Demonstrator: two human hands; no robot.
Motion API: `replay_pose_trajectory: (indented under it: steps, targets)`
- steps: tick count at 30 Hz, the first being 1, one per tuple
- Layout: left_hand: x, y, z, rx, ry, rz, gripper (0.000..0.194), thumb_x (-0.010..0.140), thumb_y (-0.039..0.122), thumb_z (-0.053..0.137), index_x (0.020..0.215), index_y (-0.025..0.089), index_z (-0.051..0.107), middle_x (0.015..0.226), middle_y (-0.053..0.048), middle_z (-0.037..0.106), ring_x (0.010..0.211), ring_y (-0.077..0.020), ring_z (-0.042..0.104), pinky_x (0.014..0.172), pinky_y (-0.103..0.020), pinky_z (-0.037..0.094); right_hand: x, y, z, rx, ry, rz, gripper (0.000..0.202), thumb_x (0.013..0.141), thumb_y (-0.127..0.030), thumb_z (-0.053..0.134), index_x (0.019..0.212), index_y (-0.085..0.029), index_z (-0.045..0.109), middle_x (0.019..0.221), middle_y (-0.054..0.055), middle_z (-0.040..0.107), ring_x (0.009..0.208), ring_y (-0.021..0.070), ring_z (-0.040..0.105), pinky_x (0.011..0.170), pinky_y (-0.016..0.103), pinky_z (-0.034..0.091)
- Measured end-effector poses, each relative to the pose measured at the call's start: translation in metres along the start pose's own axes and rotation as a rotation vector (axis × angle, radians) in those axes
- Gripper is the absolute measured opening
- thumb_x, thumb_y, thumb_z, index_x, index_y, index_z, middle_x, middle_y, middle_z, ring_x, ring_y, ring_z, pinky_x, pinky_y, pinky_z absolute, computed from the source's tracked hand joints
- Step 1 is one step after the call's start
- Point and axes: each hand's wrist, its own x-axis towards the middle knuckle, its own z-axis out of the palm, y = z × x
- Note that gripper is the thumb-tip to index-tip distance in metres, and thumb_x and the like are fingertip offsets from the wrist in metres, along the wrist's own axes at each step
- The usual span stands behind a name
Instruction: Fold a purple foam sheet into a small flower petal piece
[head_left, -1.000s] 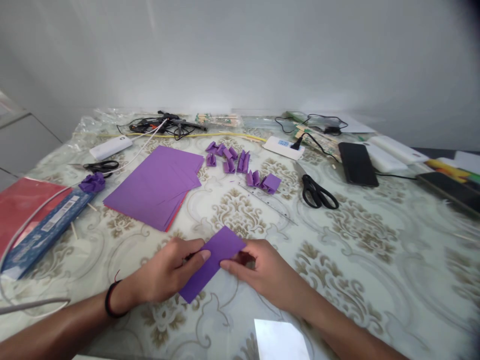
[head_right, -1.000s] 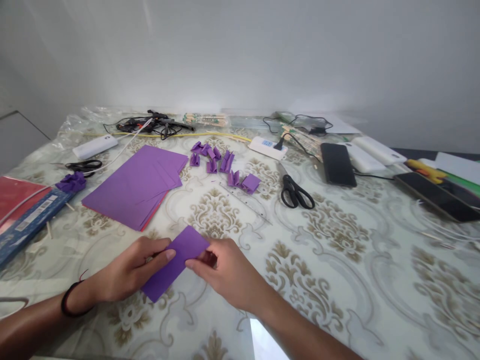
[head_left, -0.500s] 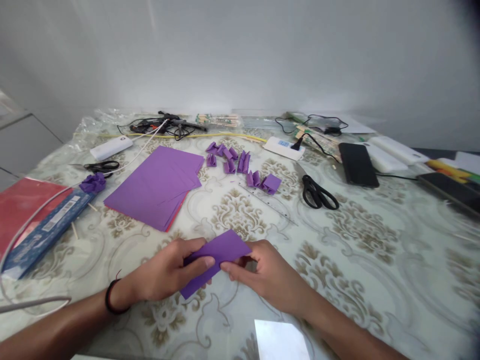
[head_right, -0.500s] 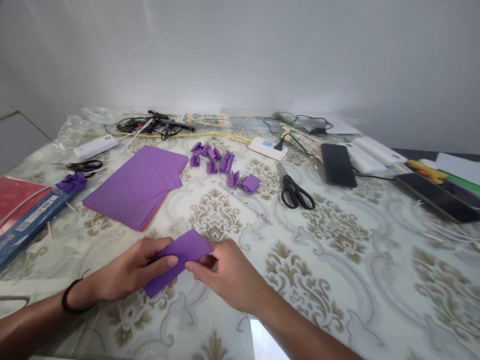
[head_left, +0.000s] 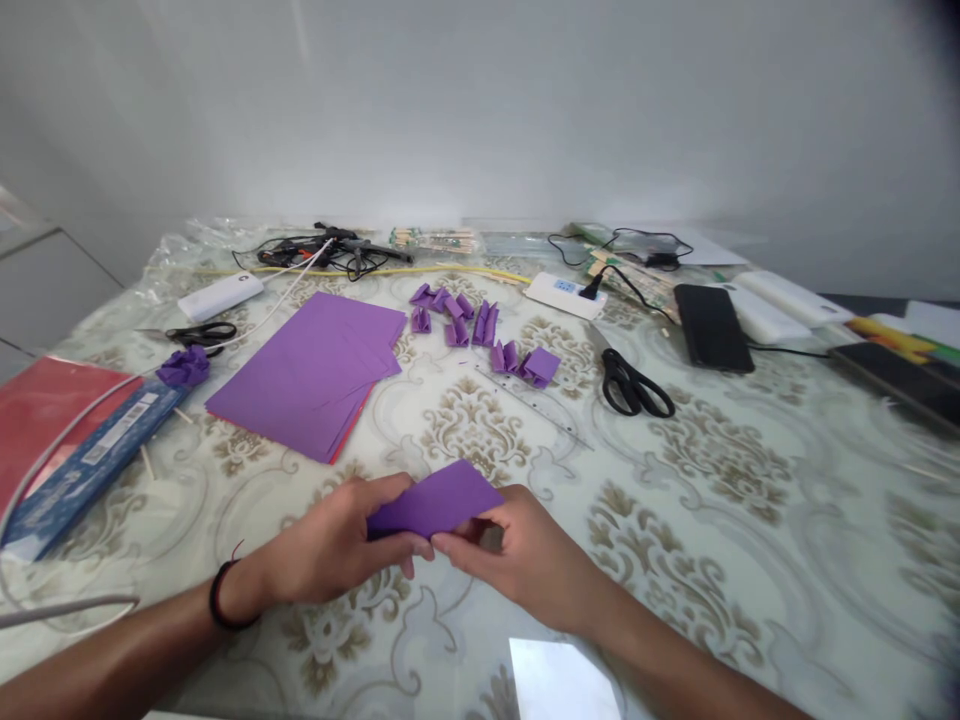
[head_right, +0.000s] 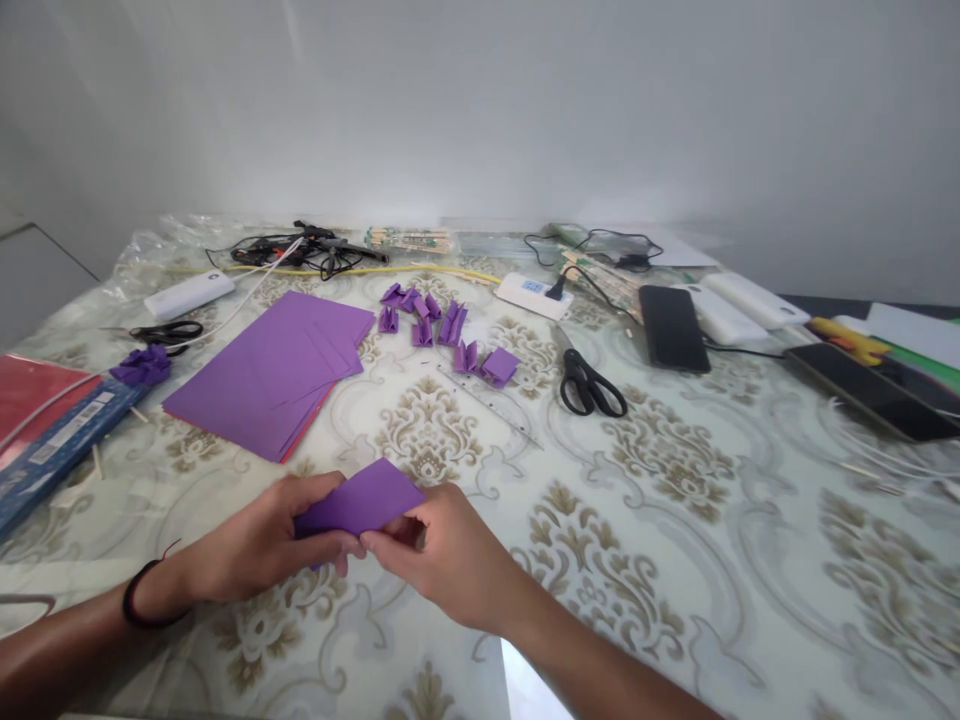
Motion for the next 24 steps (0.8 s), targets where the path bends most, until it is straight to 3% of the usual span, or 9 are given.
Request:
replay_pose_trajectory:
  steps: [8, 13, 19, 22, 24]
  targets:
    - [-0.001, 0.001, -0.003, -0.056, 0.019, -0.003, 0.015, 0.093, 0.032, 0.075, 0.091, 0.019, 0.067, 0.079, -0.001, 0.076, 0.066, -0.0175, 0.073, 0.059, -0.022, 0.052, -0.003, -0.012, -0.015, -0.071, 0.118, -0.104, 0.024, 0.092, -0.031, 0.066, 0.072, -0.019, 0.063, 0.063, -0.003, 0.056, 0.061, 0.0133, 0.052, 0.057, 0.025, 0.039]
    - [-0.001, 0.003, -0.003, -0.058, 0.050, -0.021, 0.015, 0.094, 0.032, 0.074, 0.090, 0.020, 0.065, 0.074, -0.001, 0.075, 0.065, -0.0185, 0.073, 0.059, -0.023, 0.053, -0.001, -0.015, -0.027, -0.068, 0.229, -0.192, 0.037, 0.093, -0.033, 0.067, 0.063, -0.021, 0.050, 0.058, -0.005, 0.049, 0.057, 0.0119, 0.046, 0.055, 0.025, 0.036]
    - [0.000, 0.005, -0.002, -0.071, 0.068, -0.012, 0.017, 0.092, 0.033, 0.075, 0.087, 0.020, 0.064, 0.073, 0.000, 0.073, 0.065, -0.0187, 0.073, 0.058, -0.023, 0.054, -0.002, -0.014, -0.028, 0.026, 0.252, -0.216, 0.032, 0.096, -0.034, 0.067, 0.067, -0.021, 0.059, 0.062, -0.003, 0.056, 0.059, 0.0137, 0.052, 0.055, 0.026, 0.040]
    - [0.001, 0.003, -0.003, -0.078, 0.230, 0.012, 0.019, 0.092, 0.032, 0.075, 0.101, 0.021, 0.064, 0.072, 0.002, 0.074, 0.064, -0.0182, 0.074, 0.060, -0.025, 0.055, -0.002, -0.012, -0.027, 0.099, 0.325, -0.218, 0.032, 0.096, -0.036, 0.069, 0.069, -0.021, 0.061, 0.062, -0.002, 0.055, 0.057, 0.0138, 0.053, 0.055, 0.026, 0.043]
    - [0.002, 0.002, -0.006, -0.095, 0.345, 0.037, 0.029, 0.091, 0.031, 0.076, 0.113, 0.022, 0.060, 0.072, 0.003, 0.075, 0.064, -0.0182, 0.075, 0.063, -0.026, 0.056, -0.001, -0.010, -0.027, 0.144, 0.390, -0.215, 0.031, 0.096, -0.037, 0.070, 0.070, -0.021, 0.062, 0.061, -0.003, 0.054, 0.056, 0.0133, 0.052, 0.054, 0.025, 0.045]
